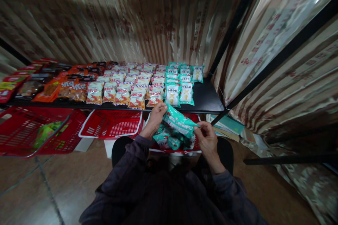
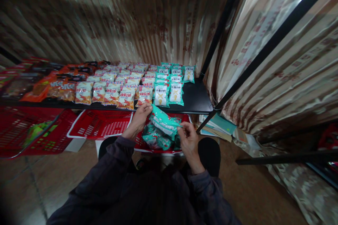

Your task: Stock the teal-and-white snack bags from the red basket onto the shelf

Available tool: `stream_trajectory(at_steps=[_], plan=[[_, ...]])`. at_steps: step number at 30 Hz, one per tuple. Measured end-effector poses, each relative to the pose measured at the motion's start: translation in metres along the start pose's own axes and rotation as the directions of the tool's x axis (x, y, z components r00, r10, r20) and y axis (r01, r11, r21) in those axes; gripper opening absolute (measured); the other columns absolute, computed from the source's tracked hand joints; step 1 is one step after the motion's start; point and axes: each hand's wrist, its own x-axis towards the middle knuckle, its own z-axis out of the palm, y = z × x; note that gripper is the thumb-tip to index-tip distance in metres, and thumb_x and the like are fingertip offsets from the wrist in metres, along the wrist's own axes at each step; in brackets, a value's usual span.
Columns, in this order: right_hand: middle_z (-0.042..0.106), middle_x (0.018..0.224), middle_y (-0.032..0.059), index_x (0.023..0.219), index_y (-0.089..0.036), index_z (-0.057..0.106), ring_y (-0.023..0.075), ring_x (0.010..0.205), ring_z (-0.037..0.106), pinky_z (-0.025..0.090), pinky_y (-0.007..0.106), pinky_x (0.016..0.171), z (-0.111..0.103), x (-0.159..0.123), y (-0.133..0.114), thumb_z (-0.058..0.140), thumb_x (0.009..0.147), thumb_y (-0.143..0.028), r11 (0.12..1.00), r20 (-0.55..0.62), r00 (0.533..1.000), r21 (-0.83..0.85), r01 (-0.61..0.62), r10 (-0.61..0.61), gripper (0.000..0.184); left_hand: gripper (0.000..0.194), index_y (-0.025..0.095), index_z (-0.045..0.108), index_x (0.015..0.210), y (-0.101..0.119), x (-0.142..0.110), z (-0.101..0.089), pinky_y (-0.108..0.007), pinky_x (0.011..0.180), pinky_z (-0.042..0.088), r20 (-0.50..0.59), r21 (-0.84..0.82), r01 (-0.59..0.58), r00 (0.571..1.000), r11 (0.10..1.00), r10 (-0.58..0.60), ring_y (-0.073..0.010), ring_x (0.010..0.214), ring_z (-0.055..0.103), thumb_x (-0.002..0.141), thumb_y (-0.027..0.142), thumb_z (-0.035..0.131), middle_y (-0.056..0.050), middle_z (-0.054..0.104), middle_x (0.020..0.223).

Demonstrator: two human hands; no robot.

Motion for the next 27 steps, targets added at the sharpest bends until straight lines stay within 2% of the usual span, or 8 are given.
stream_trajectory(at_steps=[6,9,12,17,23,27], plan=[[0.064,0.086,0.0018,0.098,-0.024,0.060,0.0166,0.075,0.061,0.049,0.031,0.072,-0.004,-0.005,-0.001,0.059,0.085,-0.032,0.955,0.020,0.979,-0.217,0.201,-0.201,0.015,0.019,0.020,0.051,0.079,-0.004,-0.004,0.003,-0.019,0.057,0.038,-0.049,-0.003,-0.008,0.999,1.000,0.008,-0.0082,0.058,0.045,0.075,0.034,0.063,0.006,0.047,0.065],[0.066,0.087,0.0036,0.094,-0.025,0.062,0.0192,0.079,0.062,0.051,0.035,0.076,-0.006,-0.005,-0.005,0.055,0.087,-0.026,0.871,0.083,0.924,-0.312,0.379,-0.372,0.010,0.020,0.020,0.050,0.080,-0.005,-0.005,0.004,-0.019,0.058,0.040,-0.049,0.035,-0.007,0.999,0.999,0.008,-0.0087,0.059,0.045,0.076,0.036,0.061,0.006,0.046,0.066],[0.064,0.088,0.0050,0.093,-0.025,0.065,0.0194,0.082,0.062,0.051,0.035,0.075,-0.007,-0.004,-0.009,0.050,0.089,-0.020,0.798,0.180,0.869,-0.343,0.495,-0.461,0.017,0.020,0.020,0.050,0.080,-0.004,-0.004,0.003,-0.019,0.057,0.039,-0.040,0.038,-0.007,0.999,0.999,0.008,-0.0087,0.059,0.045,0.075,0.037,0.061,0.006,0.046,0.065],[0.062,0.092,0.0065,0.099,-0.024,0.068,0.0193,0.085,0.061,0.051,0.034,0.075,-0.010,-0.002,-0.008,0.045,0.091,-0.016,0.723,0.276,0.817,-0.380,0.576,-0.506,0.025,0.020,0.019,0.052,0.073,0.000,0.000,-0.001,-0.020,0.054,0.036,-0.013,0.118,0.027,1.000,0.993,-0.025,-0.0089,0.056,0.043,0.071,0.035,0.062,0.005,0.048,0.061],[0.059,0.102,0.0095,0.115,-0.023,0.062,0.0231,0.097,0.058,0.050,0.040,0.085,-0.010,-0.001,0.002,0.044,0.090,-0.016,0.649,0.368,0.790,-0.451,0.613,-0.490,0.032,0.014,0.017,0.055,0.060,-0.001,0.004,-0.005,-0.021,0.056,0.038,-0.088,0.277,0.099,0.993,0.956,-0.078,-0.0098,0.055,0.048,0.066,0.027,0.062,0.004,0.052,0.056],[0.057,0.100,0.0084,0.113,-0.026,0.064,0.0236,0.093,0.056,0.051,0.040,0.082,-0.011,-0.002,0.005,0.051,0.088,-0.018,0.585,0.375,0.783,-0.521,0.621,-0.497,0.029,0.012,0.016,0.059,0.057,-0.009,0.006,-0.011,-0.022,0.053,0.037,-0.110,0.401,0.147,0.988,0.904,-0.112,-0.0114,0.056,0.051,0.064,0.025,0.062,0.003,0.056,0.055]])
